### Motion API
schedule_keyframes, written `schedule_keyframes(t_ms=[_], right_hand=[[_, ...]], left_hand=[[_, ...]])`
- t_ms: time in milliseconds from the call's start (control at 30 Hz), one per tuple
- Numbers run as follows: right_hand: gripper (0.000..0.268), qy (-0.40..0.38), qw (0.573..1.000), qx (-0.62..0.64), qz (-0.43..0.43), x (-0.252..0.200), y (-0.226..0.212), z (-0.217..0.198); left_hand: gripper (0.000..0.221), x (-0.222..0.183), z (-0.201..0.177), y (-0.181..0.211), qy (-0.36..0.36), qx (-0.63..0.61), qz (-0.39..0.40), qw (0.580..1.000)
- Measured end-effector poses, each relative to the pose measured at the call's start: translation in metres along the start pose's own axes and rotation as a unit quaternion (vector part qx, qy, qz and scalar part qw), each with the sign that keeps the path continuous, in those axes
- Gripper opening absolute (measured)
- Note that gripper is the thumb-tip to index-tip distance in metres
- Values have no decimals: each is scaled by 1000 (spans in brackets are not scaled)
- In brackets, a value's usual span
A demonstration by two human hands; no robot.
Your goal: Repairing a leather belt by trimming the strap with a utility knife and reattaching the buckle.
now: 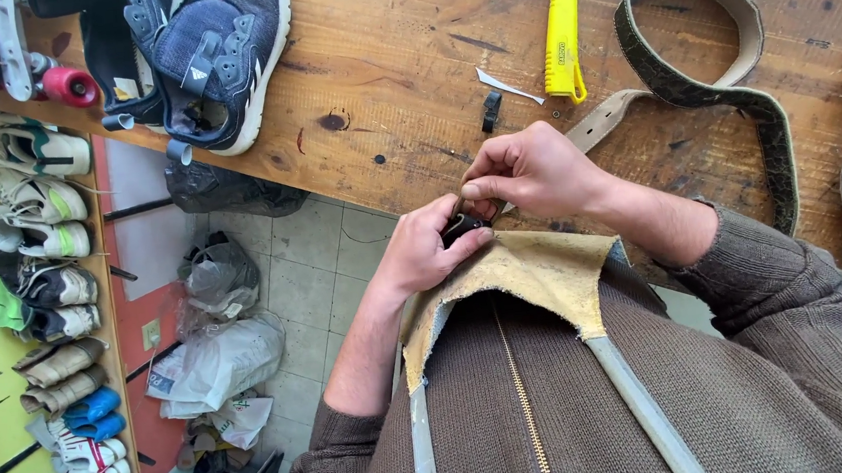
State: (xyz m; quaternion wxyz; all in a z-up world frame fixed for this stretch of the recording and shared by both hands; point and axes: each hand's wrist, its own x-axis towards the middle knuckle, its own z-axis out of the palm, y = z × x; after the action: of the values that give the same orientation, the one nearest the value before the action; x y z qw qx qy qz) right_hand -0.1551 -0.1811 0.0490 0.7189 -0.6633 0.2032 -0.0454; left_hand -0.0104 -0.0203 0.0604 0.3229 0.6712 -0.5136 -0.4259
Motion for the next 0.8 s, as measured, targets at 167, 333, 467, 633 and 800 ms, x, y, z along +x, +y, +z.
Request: schedule_keyframes(t_ms=[167, 333, 467, 633, 800], right_hand=[[8, 9, 990, 128, 63, 6, 13, 4], [15, 47, 976, 199, 69, 5, 20, 7], [16, 80, 963, 249, 60, 5, 32, 12], [17, 72, 978, 193, 23, -1, 36, 4], [23, 76, 976, 206, 10, -9, 37, 1]], left_hand=[[32, 0, 7, -16, -39, -115, -45, 992], [33, -4, 12, -29, -37, -128, -61, 989], [30, -6, 13, -28, -27, -117, -71, 990], [26, -11, 15, 3, -22, -191, -62, 979], [14, -7, 22, 3, -12, -187, -31, 982]])
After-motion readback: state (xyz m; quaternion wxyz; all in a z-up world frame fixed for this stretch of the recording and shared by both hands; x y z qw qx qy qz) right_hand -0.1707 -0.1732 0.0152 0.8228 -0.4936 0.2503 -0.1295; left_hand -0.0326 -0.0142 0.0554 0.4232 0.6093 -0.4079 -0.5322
